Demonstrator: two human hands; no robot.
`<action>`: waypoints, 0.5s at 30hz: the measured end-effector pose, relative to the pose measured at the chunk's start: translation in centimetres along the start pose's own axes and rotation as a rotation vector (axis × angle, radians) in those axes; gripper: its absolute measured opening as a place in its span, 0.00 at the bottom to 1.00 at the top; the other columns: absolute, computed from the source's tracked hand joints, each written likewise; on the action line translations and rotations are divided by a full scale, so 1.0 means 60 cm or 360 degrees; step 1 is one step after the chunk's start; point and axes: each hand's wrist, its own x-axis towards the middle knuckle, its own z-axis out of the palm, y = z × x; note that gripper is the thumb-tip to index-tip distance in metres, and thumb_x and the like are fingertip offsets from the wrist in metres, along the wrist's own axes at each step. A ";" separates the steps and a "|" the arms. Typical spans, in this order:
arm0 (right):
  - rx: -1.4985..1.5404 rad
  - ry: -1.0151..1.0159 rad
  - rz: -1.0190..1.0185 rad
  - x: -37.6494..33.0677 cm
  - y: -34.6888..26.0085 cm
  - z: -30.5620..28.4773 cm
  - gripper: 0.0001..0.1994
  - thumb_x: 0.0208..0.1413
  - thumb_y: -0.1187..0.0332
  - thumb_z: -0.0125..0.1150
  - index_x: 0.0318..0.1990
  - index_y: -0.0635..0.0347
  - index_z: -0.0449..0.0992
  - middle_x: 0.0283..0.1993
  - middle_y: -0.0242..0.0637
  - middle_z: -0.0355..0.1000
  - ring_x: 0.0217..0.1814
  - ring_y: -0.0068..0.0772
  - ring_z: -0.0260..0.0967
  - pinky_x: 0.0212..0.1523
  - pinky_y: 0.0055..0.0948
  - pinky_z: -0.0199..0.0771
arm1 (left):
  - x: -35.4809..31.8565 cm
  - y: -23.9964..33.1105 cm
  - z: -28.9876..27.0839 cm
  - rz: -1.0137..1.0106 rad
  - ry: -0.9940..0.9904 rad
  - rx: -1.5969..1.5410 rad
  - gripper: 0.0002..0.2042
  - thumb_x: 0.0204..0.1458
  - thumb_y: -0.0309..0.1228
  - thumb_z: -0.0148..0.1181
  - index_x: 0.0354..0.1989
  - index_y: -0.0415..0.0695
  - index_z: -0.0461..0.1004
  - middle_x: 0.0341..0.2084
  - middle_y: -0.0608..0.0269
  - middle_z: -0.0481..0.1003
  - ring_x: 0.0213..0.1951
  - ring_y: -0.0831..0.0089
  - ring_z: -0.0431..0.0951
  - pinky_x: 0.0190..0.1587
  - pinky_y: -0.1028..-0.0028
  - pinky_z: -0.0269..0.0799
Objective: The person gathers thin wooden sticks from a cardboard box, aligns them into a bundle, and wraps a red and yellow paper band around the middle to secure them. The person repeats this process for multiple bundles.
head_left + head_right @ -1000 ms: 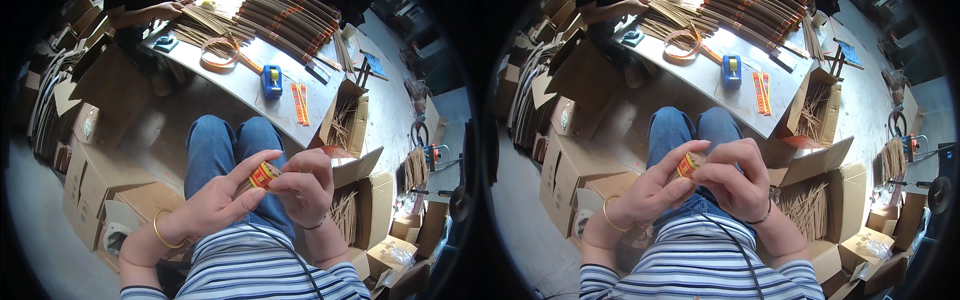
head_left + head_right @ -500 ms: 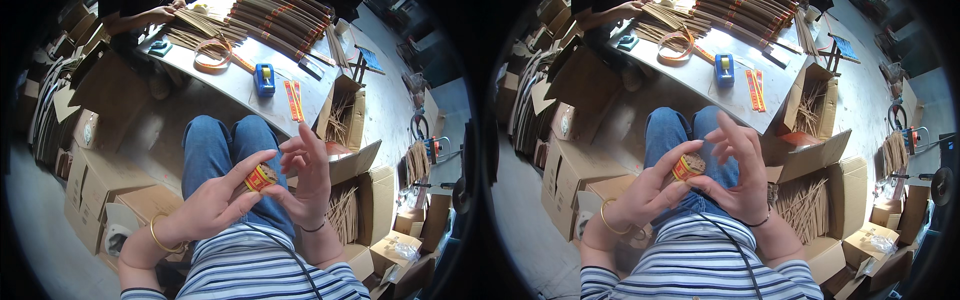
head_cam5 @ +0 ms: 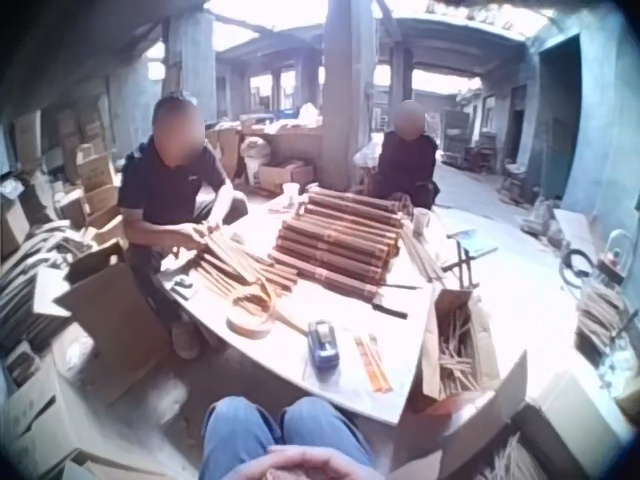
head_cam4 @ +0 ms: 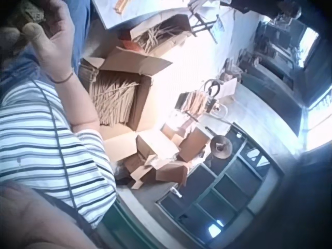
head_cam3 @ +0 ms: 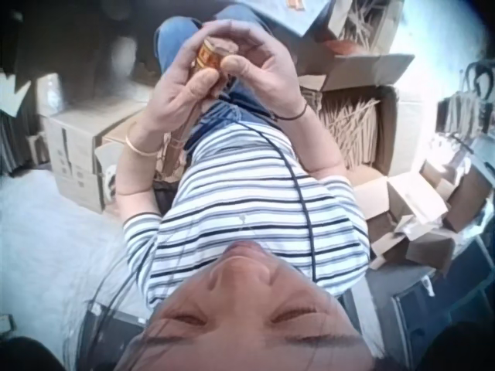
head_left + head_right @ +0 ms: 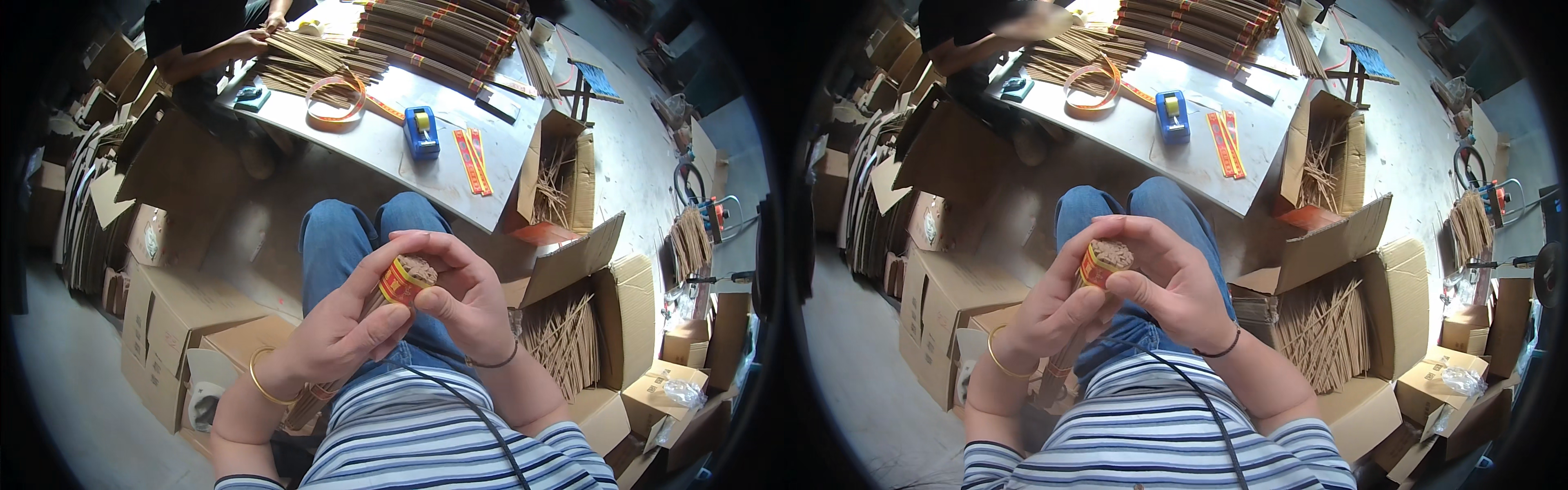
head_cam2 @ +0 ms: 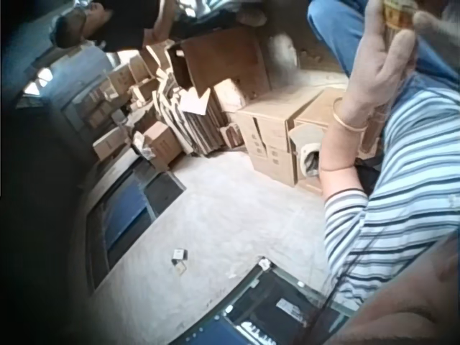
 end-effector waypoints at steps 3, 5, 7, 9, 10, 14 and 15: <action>0.0037 -0.0041 0.0079 0.001 -0.012 -0.001 0.34 0.52 0.59 0.69 0.61 0.70 0.63 0.62 0.46 0.64 0.60 0.32 0.66 0.61 0.31 0.66 | 0.005 0.015 -0.007 -0.0020 -0.0063 -0.0154 0.29 0.65 0.35 0.45 0.72 0.47 0.43 0.33 0.67 0.65 0.25 0.86 0.63 0.25 0.87 0.62; 0.0031 -0.0043 0.0034 0.004 -0.012 -0.008 0.35 0.51 0.58 0.70 0.61 0.70 0.63 0.62 0.46 0.64 0.61 0.33 0.66 0.62 0.32 0.65 | 0.008 0.023 -0.007 -0.0041 -0.0086 -0.0219 0.29 0.65 0.36 0.46 0.72 0.47 0.43 0.34 0.67 0.65 0.26 0.86 0.64 0.25 0.87 0.62; 0.0071 -0.0078 -0.0031 0.009 -0.008 -0.012 0.35 0.51 0.58 0.70 0.61 0.70 0.63 0.63 0.47 0.63 0.61 0.34 0.66 0.62 0.33 0.65 | 0.012 0.027 -0.007 -0.0053 -0.0131 -0.0264 0.30 0.65 0.38 0.46 0.72 0.47 0.43 0.35 0.66 0.65 0.28 0.86 0.64 0.25 0.87 0.63; 0.0158 -0.0135 -0.0108 0.012 -0.002 -0.016 0.35 0.51 0.58 0.70 0.61 0.69 0.63 0.63 0.47 0.63 0.62 0.35 0.66 0.62 0.33 0.66 | 0.013 0.023 -0.016 -0.0078 -0.0186 -0.0226 0.30 0.65 0.40 0.46 0.72 0.48 0.43 0.36 0.65 0.65 0.29 0.86 0.64 0.25 0.87 0.64; 0.0107 -0.0163 -0.0169 0.016 0.001 -0.016 0.35 0.51 0.58 0.70 0.61 0.69 0.63 0.64 0.47 0.63 0.61 0.34 0.66 0.62 0.32 0.66 | 0.017 0.025 -0.012 -0.0084 -0.0158 -0.0195 0.30 0.65 0.40 0.46 0.72 0.48 0.43 0.35 0.65 0.65 0.28 0.85 0.64 0.25 0.87 0.64; -0.0054 -0.0047 -0.0068 0.025 -0.008 -0.008 0.34 0.52 0.59 0.69 0.62 0.69 0.62 0.62 0.45 0.64 0.61 0.32 0.66 0.61 0.31 0.67 | 0.025 0.029 -0.017 -0.0105 -0.0091 -0.0284 0.30 0.66 0.45 0.44 0.72 0.48 0.43 0.32 0.64 0.65 0.27 0.85 0.64 0.25 0.86 0.64; -0.0021 -0.0073 -0.0086 0.027 -0.008 -0.011 0.32 0.54 0.62 0.67 0.62 0.67 0.62 0.63 0.44 0.63 0.61 0.32 0.65 0.60 0.31 0.67 | 0.028 0.035 -0.020 -0.0131 -0.0106 -0.0336 0.32 0.65 0.48 0.43 0.72 0.48 0.43 0.31 0.64 0.65 0.26 0.85 0.64 0.25 0.86 0.64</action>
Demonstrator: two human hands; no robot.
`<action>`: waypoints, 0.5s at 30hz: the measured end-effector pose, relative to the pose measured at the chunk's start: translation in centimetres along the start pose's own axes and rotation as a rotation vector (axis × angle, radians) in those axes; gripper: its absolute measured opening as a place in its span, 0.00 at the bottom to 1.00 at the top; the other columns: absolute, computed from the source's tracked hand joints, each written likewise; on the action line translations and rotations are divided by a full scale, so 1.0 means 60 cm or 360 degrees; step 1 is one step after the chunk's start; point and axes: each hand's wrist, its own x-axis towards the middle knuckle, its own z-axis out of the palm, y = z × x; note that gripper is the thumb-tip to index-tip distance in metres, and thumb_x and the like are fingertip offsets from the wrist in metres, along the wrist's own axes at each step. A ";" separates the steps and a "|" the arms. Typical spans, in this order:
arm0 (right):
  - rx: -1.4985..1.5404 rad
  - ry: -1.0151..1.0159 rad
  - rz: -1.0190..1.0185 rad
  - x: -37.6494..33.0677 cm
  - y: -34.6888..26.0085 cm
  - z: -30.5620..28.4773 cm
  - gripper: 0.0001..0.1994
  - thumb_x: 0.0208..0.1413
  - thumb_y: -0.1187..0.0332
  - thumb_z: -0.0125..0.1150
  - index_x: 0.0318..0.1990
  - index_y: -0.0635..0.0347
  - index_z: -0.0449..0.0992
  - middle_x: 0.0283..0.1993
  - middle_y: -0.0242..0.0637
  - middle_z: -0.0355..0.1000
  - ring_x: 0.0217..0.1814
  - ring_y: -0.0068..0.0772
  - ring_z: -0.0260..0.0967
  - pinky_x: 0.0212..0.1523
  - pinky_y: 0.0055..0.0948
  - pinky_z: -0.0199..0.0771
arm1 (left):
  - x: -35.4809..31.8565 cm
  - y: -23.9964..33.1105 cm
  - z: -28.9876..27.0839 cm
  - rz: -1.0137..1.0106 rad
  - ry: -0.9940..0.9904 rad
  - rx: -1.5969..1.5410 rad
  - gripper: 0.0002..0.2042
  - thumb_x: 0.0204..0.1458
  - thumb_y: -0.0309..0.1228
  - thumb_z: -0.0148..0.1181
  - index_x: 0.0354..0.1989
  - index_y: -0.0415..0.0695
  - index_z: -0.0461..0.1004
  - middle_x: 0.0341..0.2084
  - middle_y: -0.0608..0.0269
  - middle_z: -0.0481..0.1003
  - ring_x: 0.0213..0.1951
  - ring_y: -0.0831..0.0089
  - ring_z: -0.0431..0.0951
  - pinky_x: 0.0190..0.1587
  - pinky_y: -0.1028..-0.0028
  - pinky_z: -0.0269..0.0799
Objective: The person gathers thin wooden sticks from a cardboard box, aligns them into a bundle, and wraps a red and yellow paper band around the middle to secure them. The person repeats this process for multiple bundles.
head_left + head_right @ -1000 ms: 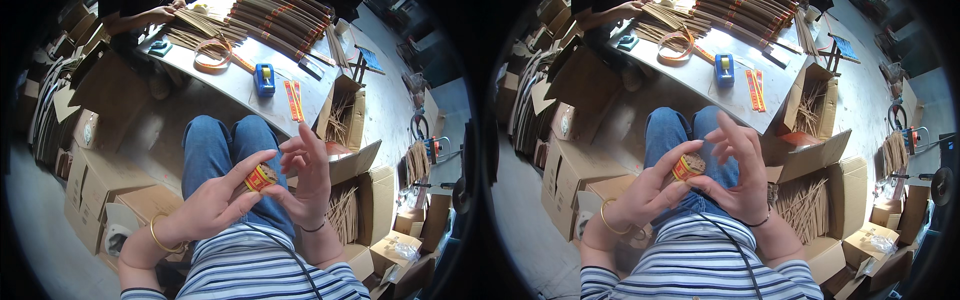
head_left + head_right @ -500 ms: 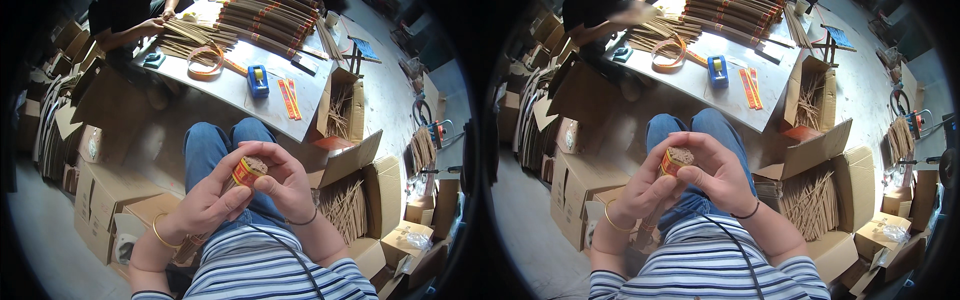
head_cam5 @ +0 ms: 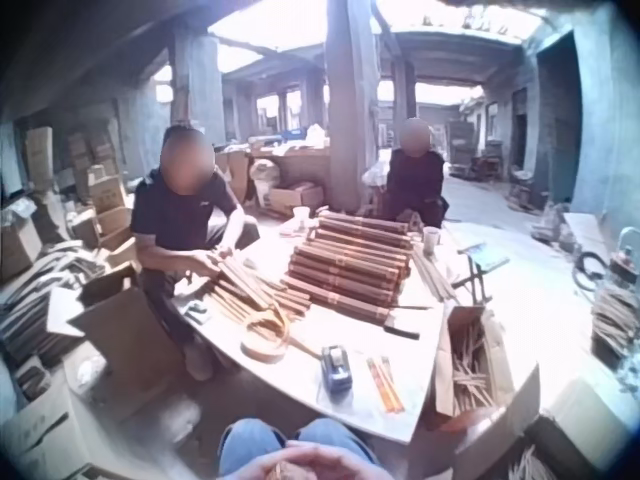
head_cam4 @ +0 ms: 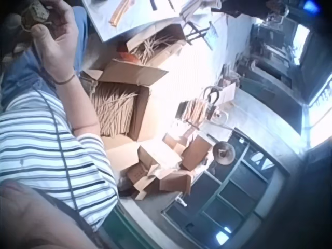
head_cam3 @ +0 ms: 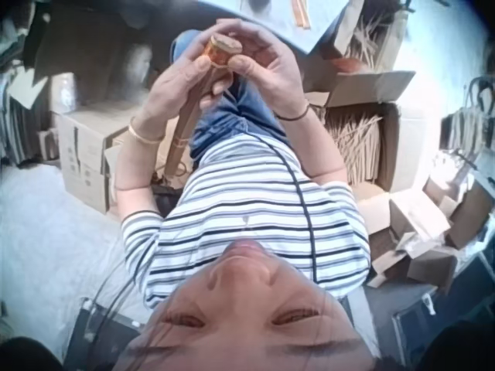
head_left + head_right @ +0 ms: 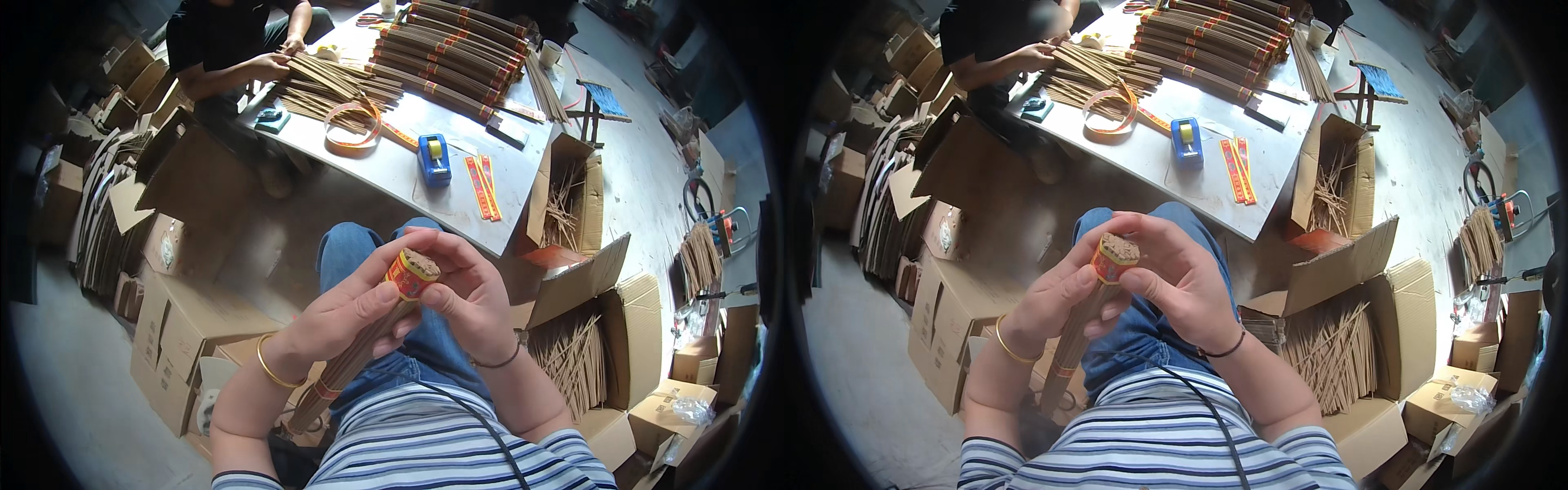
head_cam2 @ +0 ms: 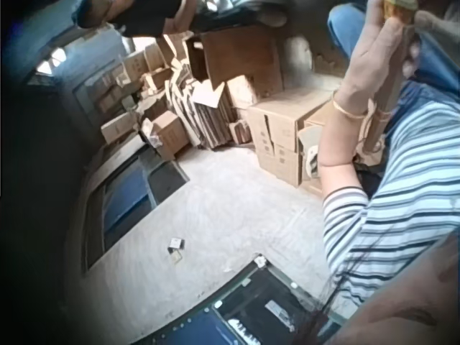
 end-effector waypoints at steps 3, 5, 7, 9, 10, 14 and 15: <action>-0.0039 -0.0091 -0.0115 0.008 0.012 -0.009 0.29 0.58 0.65 0.63 0.64 0.62 0.60 0.64 0.42 0.61 0.64 0.33 0.61 0.60 0.31 0.67 | 0.010 0.028 -0.016 0.0044 -0.0083 0.0019 0.42 0.57 0.65 0.39 0.71 0.46 0.44 0.23 0.66 0.64 0.20 0.85 0.63 0.20 0.86 0.62; -0.0046 -0.0209 0.0058 0.011 0.028 -0.009 0.34 0.57 0.56 0.63 0.66 0.61 0.57 0.65 0.41 0.60 0.67 0.34 0.58 0.62 0.35 0.63 | 0.019 0.050 -0.018 0.0209 0.0036 0.0066 0.50 0.50 0.70 0.38 0.70 0.40 0.44 0.18 0.71 0.63 0.16 0.88 0.62 0.17 0.87 0.61; -0.0015 -0.0422 0.0168 0.011 0.072 -0.005 0.37 0.57 0.52 0.63 0.67 0.61 0.55 0.65 0.41 0.60 0.68 0.34 0.57 0.65 0.37 0.59 | 0.034 0.082 -0.032 0.0373 0.0061 0.0026 0.53 0.47 0.72 0.37 0.70 0.37 0.43 0.18 0.73 0.63 0.15 0.88 0.62 0.17 0.88 0.62; -0.0108 -0.0600 0.0204 0.010 0.106 0.016 0.37 0.57 0.51 0.63 0.66 0.61 0.55 0.59 0.40 0.64 0.62 0.33 0.62 0.62 0.36 0.61 | 0.056 0.110 -0.043 0.0538 0.0068 -0.0066 0.46 0.50 0.71 0.38 0.63 0.39 0.57 0.17 0.73 0.62 0.14 0.87 0.62 0.17 0.86 0.62; -0.0203 -0.0655 0.0218 0.011 0.107 0.021 0.36 0.56 0.52 0.64 0.65 0.62 0.56 0.54 0.39 0.69 0.57 0.31 0.67 0.59 0.34 0.67 | 0.074 0.124 -0.046 0.0596 0.0037 -0.0113 0.43 0.52 0.70 0.38 0.58 0.40 0.62 0.16 0.73 0.61 0.14 0.87 0.62 0.17 0.85 0.63; -0.0161 -0.0335 0.0620 0.010 0.101 0.022 0.20 0.55 0.62 0.67 0.49 0.59 0.66 0.29 0.28 0.70 0.25 0.18 0.70 0.25 0.21 0.72 | 0.117 0.165 -0.030 0.0868 0.0447 -0.0277 0.31 0.58 0.65 0.36 0.41 0.44 0.65 0.16 0.74 0.58 0.16 0.87 0.61 0.20 0.85 0.61; -0.0254 -0.0290 0.0627 0.015 0.093 0.021 0.18 0.55 0.62 0.67 0.47 0.58 0.67 0.28 0.29 0.70 0.24 0.17 0.69 0.24 0.21 0.71 | 0.115 0.173 -0.042 0.0849 0.0482 -0.0288 0.28 0.60 0.62 0.39 0.36 0.45 0.65 0.16 0.75 0.58 0.17 0.87 0.62 0.20 0.85 0.61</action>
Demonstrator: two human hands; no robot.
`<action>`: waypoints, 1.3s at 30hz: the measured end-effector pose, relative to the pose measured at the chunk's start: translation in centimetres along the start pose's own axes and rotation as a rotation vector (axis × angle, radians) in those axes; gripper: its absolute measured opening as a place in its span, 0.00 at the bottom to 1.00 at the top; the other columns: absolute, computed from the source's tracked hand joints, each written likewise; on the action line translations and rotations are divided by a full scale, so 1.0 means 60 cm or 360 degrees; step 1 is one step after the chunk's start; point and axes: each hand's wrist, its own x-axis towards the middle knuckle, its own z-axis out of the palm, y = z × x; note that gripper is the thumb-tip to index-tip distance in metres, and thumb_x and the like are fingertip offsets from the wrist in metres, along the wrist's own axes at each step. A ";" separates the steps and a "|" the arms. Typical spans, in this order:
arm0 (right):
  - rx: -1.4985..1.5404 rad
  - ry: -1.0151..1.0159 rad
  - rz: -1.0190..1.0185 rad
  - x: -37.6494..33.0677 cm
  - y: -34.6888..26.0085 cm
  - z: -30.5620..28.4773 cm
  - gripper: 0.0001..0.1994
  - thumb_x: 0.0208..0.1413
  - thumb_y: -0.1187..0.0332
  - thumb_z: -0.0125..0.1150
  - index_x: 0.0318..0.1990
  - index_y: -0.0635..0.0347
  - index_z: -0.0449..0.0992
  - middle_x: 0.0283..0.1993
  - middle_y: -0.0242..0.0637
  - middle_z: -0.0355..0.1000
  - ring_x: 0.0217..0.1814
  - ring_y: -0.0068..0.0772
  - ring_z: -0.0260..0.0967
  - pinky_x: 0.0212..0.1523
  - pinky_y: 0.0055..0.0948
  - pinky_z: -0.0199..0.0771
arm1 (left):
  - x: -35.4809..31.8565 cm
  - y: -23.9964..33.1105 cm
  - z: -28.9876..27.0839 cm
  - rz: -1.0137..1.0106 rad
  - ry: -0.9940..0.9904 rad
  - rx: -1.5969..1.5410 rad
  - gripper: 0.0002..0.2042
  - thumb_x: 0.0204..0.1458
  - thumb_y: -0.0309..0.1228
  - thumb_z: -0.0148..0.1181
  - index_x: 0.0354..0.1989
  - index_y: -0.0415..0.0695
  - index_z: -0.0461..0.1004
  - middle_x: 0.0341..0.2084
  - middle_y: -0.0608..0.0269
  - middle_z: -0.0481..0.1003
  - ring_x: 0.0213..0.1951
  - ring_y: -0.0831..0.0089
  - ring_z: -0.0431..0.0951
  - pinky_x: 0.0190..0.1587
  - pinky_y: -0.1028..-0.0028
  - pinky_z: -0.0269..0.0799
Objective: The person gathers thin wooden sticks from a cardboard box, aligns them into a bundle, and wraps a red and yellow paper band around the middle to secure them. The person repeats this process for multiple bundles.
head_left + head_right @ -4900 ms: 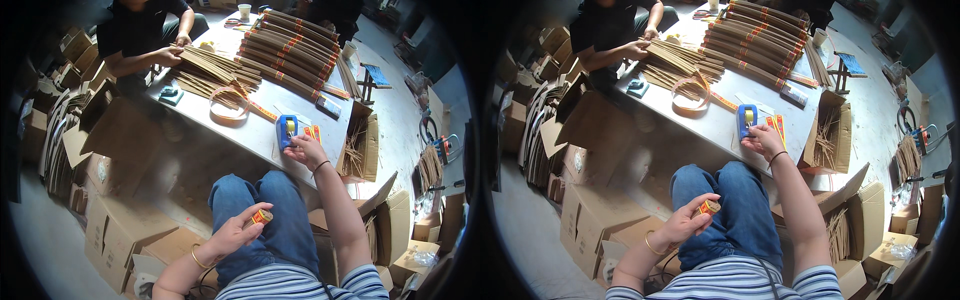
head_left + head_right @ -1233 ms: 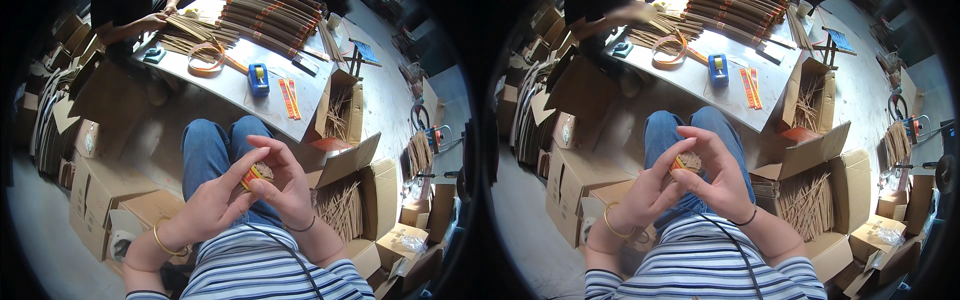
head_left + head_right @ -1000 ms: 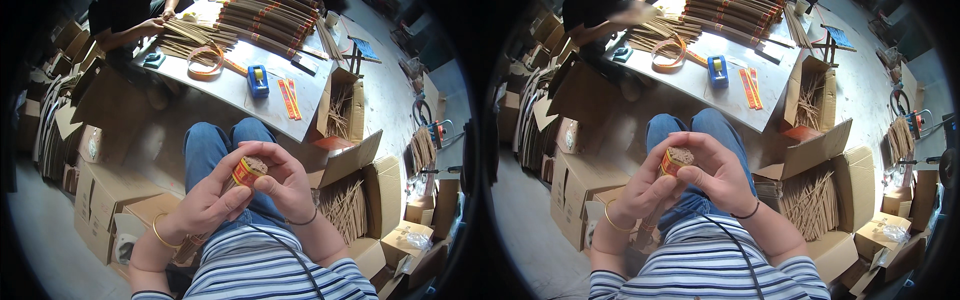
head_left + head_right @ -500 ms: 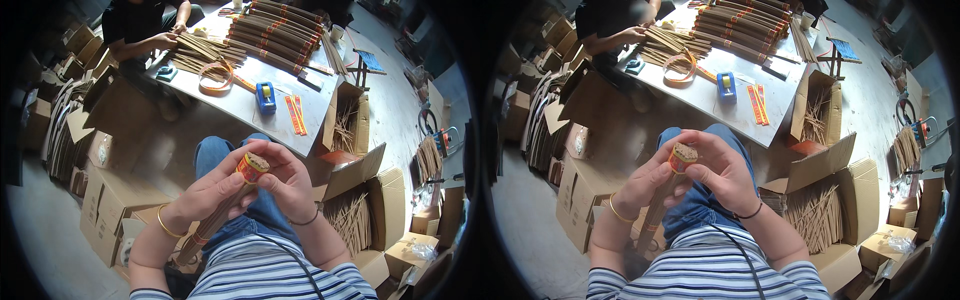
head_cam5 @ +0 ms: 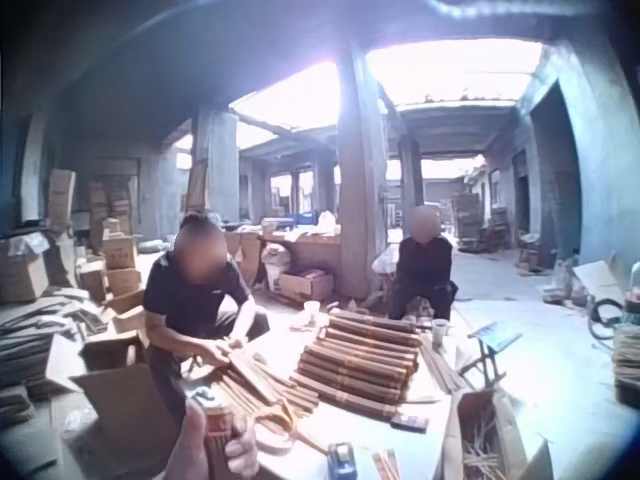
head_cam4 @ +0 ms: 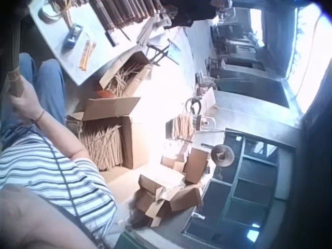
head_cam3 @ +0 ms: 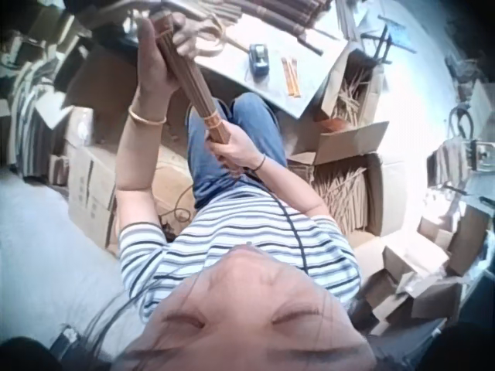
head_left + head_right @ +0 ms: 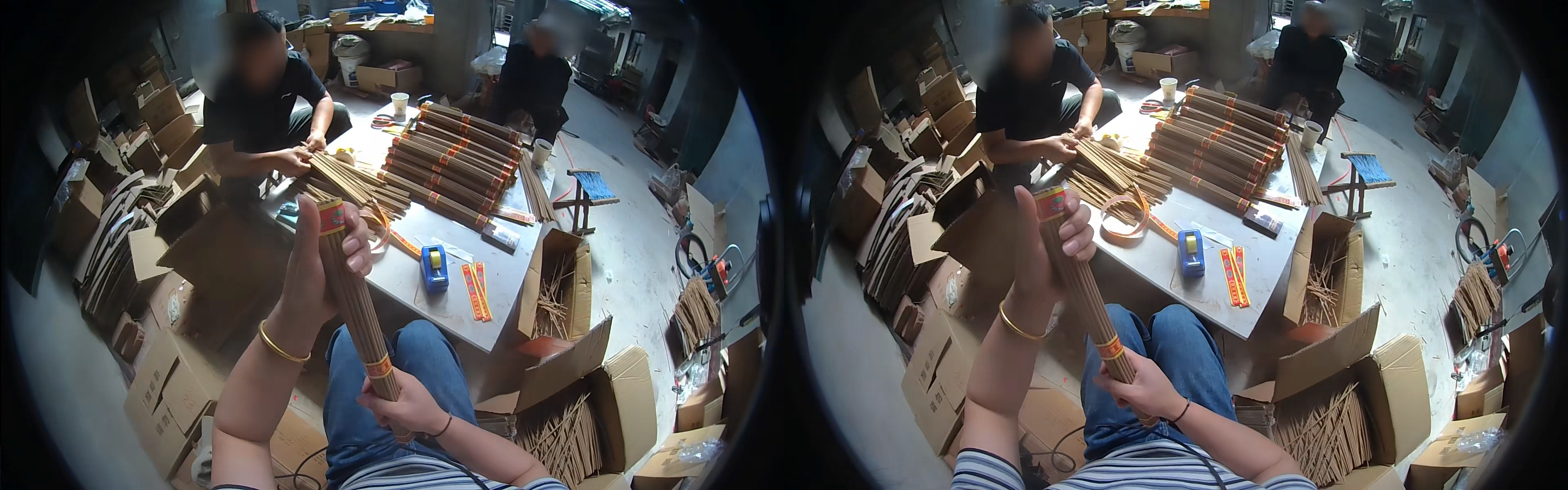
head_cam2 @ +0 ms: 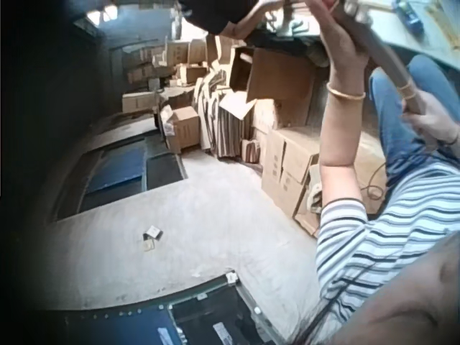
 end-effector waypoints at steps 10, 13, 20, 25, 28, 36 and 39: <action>-0.0392 0.0230 0.0069 0.070 -0.145 -0.129 0.17 0.54 0.63 0.67 0.44 0.61 0.69 0.22 0.28 0.67 0.17 0.18 0.65 0.17 0.19 0.64 | 0.096 -0.029 -0.082 0.0031 0.0167 0.0022 0.26 0.60 0.52 0.49 0.55 0.43 0.63 0.42 0.57 0.72 0.45 0.71 0.74 0.51 0.70 0.70; -0.0964 0.0580 -0.0062 0.172 -0.228 -0.257 0.19 0.55 0.55 0.66 0.37 0.62 0.68 0.20 0.30 0.68 0.18 0.21 0.67 0.19 0.23 0.66 | 0.082 -0.111 -0.186 -0.0164 0.0244 0.0401 0.32 0.58 0.52 0.51 0.63 0.43 0.56 0.54 0.52 0.68 0.53 0.66 0.71 0.56 0.68 0.65; -0.2730 0.1483 -0.0195 0.319 -0.345 -0.618 0.18 0.56 0.57 0.59 0.46 0.59 0.67 0.42 0.49 0.75 0.47 0.53 0.72 0.47 0.44 0.70 | -0.015 -0.277 -0.295 -0.0193 0.0097 0.1046 0.11 0.57 0.32 0.56 0.44 0.38 0.74 0.32 0.59 0.79 0.36 0.74 0.79 0.43 0.75 0.74; -0.3122 0.1464 -0.0139 0.408 -0.371 -0.725 0.18 0.57 0.57 0.59 0.50 0.53 0.66 0.49 0.41 0.71 0.54 0.46 0.69 0.50 0.42 0.69 | 0.008 -0.274 -0.299 -0.0233 0.0185 0.1080 0.10 0.55 0.32 0.55 0.39 0.38 0.75 0.28 0.58 0.79 0.33 0.72 0.79 0.41 0.75 0.75; -0.3212 0.1506 -0.0079 0.456 -0.363 -0.766 0.19 0.56 0.56 0.60 0.52 0.49 0.66 0.50 0.35 0.70 0.57 0.42 0.66 0.53 0.43 0.66 | 0.017 -0.261 -0.297 -0.0307 0.0176 0.1108 0.10 0.53 0.32 0.56 0.37 0.38 0.76 0.28 0.58 0.79 0.33 0.71 0.79 0.40 0.74 0.75; -0.2890 0.1839 -0.0660 0.458 -0.350 -0.756 0.15 0.54 0.59 0.63 0.48 0.48 0.75 0.46 0.35 0.71 0.53 0.42 0.65 0.55 0.38 0.65 | 0.023 -0.268 -0.301 -0.0193 0.0086 0.1177 0.08 0.52 0.30 0.56 0.32 0.38 0.77 0.26 0.57 0.78 0.31 0.70 0.79 0.37 0.74 0.74; -0.2552 0.1654 -0.0852 0.362 -0.363 -0.653 0.09 0.55 0.63 0.63 0.41 0.54 0.79 0.40 0.35 0.74 0.49 0.37 0.67 0.50 0.34 0.67 | 0.021 -0.273 -0.301 -0.0194 0.0084 0.1177 0.07 0.53 0.28 0.57 0.34 0.38 0.78 0.27 0.59 0.78 0.31 0.71 0.79 0.37 0.76 0.74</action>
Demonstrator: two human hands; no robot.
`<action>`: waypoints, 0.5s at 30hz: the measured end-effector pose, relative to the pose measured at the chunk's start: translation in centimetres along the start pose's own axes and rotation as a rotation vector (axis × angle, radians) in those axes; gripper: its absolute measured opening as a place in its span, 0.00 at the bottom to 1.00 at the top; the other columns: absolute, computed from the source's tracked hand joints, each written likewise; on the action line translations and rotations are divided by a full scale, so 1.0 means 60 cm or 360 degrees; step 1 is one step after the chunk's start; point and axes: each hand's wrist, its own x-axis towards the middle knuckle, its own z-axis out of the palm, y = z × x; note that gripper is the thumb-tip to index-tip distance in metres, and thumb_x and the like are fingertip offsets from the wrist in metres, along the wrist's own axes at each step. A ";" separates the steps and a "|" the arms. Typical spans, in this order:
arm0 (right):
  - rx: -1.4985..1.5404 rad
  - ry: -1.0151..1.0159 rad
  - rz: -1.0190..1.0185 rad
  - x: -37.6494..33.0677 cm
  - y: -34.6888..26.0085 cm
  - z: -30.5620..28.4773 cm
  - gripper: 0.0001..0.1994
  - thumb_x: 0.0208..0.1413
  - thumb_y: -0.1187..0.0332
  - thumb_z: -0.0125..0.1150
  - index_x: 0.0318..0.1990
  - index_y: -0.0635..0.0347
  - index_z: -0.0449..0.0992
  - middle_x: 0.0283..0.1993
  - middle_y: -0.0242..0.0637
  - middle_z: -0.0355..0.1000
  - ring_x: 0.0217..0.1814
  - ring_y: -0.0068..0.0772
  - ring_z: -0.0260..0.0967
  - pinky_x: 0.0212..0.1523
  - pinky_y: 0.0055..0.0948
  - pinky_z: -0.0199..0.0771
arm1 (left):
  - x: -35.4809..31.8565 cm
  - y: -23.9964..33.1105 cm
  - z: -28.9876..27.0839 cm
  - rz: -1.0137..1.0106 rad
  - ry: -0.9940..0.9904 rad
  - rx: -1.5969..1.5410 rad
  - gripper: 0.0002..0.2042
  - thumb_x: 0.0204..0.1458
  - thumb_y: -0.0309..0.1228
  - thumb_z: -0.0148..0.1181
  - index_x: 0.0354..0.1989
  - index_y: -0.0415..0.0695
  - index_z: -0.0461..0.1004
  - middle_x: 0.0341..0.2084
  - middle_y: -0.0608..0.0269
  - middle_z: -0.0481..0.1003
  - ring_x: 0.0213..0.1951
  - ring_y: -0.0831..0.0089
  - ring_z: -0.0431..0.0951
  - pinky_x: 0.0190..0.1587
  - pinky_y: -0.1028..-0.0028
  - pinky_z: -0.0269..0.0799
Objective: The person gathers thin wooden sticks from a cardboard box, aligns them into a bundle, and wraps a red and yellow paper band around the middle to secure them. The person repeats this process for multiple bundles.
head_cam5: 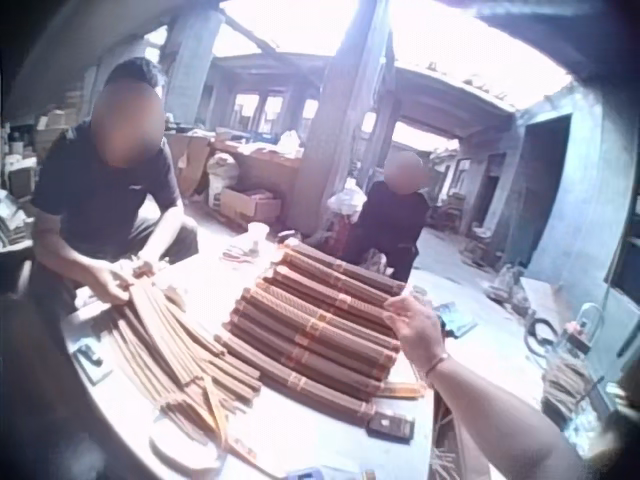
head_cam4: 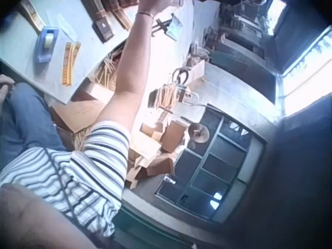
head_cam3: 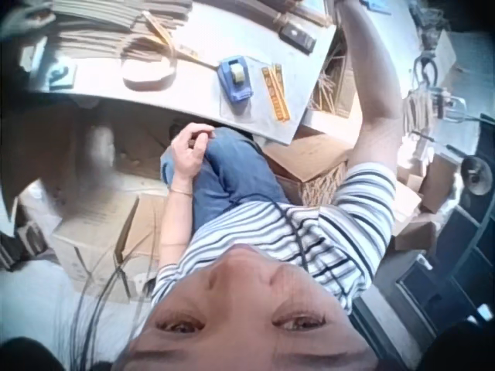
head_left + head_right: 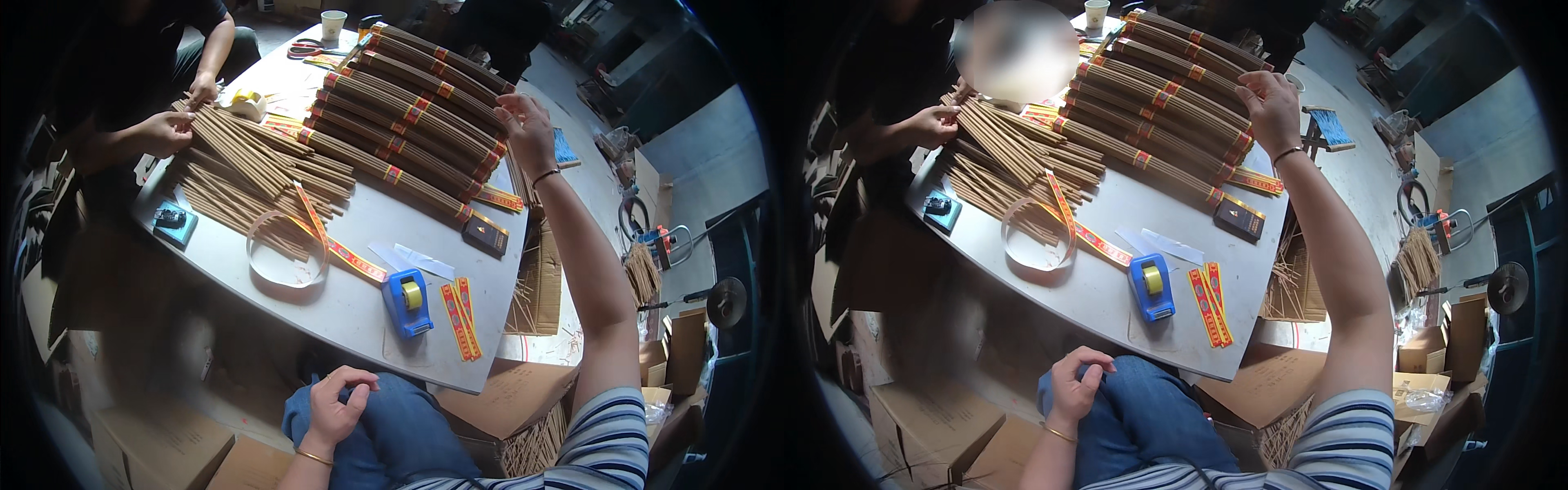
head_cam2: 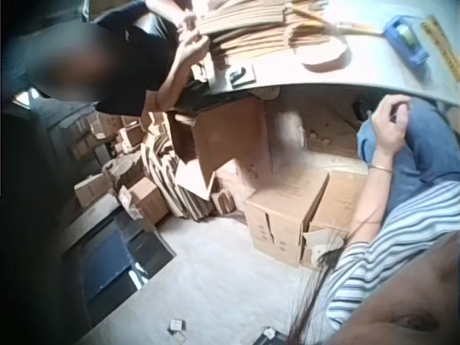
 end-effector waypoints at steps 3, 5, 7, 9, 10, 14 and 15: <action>-0.0119 -0.0131 -0.0208 -0.119 -0.088 -0.212 0.07 0.54 0.64 0.64 0.38 0.56 0.79 0.41 0.36 0.74 0.49 0.39 0.66 0.50 0.34 0.65 | -0.008 -0.017 0.005 -0.0001 0.0027 -0.0131 0.08 0.56 0.30 0.55 0.35 0.37 0.77 0.27 0.60 0.78 0.32 0.74 0.79 0.38 0.77 0.73; -0.0272 -0.0066 -0.0259 -0.203 -0.119 -0.337 0.05 0.54 0.70 0.63 0.37 0.57 0.79 0.40 0.36 0.73 0.47 0.39 0.66 0.50 0.33 0.65 | -0.020 -0.015 -0.002 -0.0001 0.0079 -0.0193 0.09 0.59 0.31 0.54 0.37 0.37 0.76 0.28 0.61 0.77 0.32 0.75 0.78 0.39 0.78 0.73; -0.0382 0.0187 -0.0002 -0.315 -0.093 -0.454 0.04 0.56 0.72 0.60 0.37 0.60 0.78 0.39 0.36 0.73 0.45 0.35 0.68 0.48 0.31 0.67 | -0.027 -0.014 -0.005 0.0021 0.0081 -0.0229 0.10 0.61 0.32 0.52 0.39 0.37 0.74 0.29 0.63 0.75 0.33 0.77 0.75 0.41 0.78 0.71; -0.0270 0.0474 0.0602 -0.479 -0.017 -0.573 0.06 0.61 0.70 0.56 0.40 0.62 0.77 0.39 0.33 0.73 0.42 0.25 0.69 0.45 0.25 0.70 | -0.026 -0.013 0.002 0.0047 0.0071 -0.0142 0.11 0.62 0.33 0.50 0.39 0.38 0.74 0.29 0.63 0.75 0.34 0.77 0.75 0.42 0.78 0.71; -0.0121 0.0560 0.0946 -0.571 0.017 -0.611 0.07 0.62 0.69 0.55 0.41 0.63 0.76 0.38 0.32 0.73 0.40 0.21 0.69 0.44 0.23 0.70 | -0.026 -0.020 0.004 0.0072 0.0087 -0.0129 0.12 0.63 0.35 0.49 0.39 0.38 0.74 0.28 0.63 0.74 0.33 0.77 0.74 0.41 0.77 0.71; -0.0096 -0.0305 0.1996 -0.903 0.100 -0.622 0.16 0.58 0.61 0.61 0.45 0.66 0.75 0.37 0.38 0.78 0.43 0.28 0.75 0.45 0.26 0.73 | -0.032 -0.025 0.002 0.0117 0.0107 -0.0064 0.11 0.65 0.34 0.47 0.41 0.39 0.73 0.29 0.65 0.72 0.34 0.78 0.72 0.42 0.78 0.69; -0.0145 -0.0750 0.2034 -0.955 0.091 -0.606 0.23 0.53 0.56 0.65 0.49 0.66 0.75 0.40 0.43 0.78 0.45 0.36 0.76 0.50 0.31 0.73 | -0.038 -0.022 0.006 0.0107 0.0064 -0.0063 0.11 0.65 0.34 0.47 0.41 0.39 0.73 0.29 0.65 0.72 0.34 0.78 0.72 0.42 0.78 0.69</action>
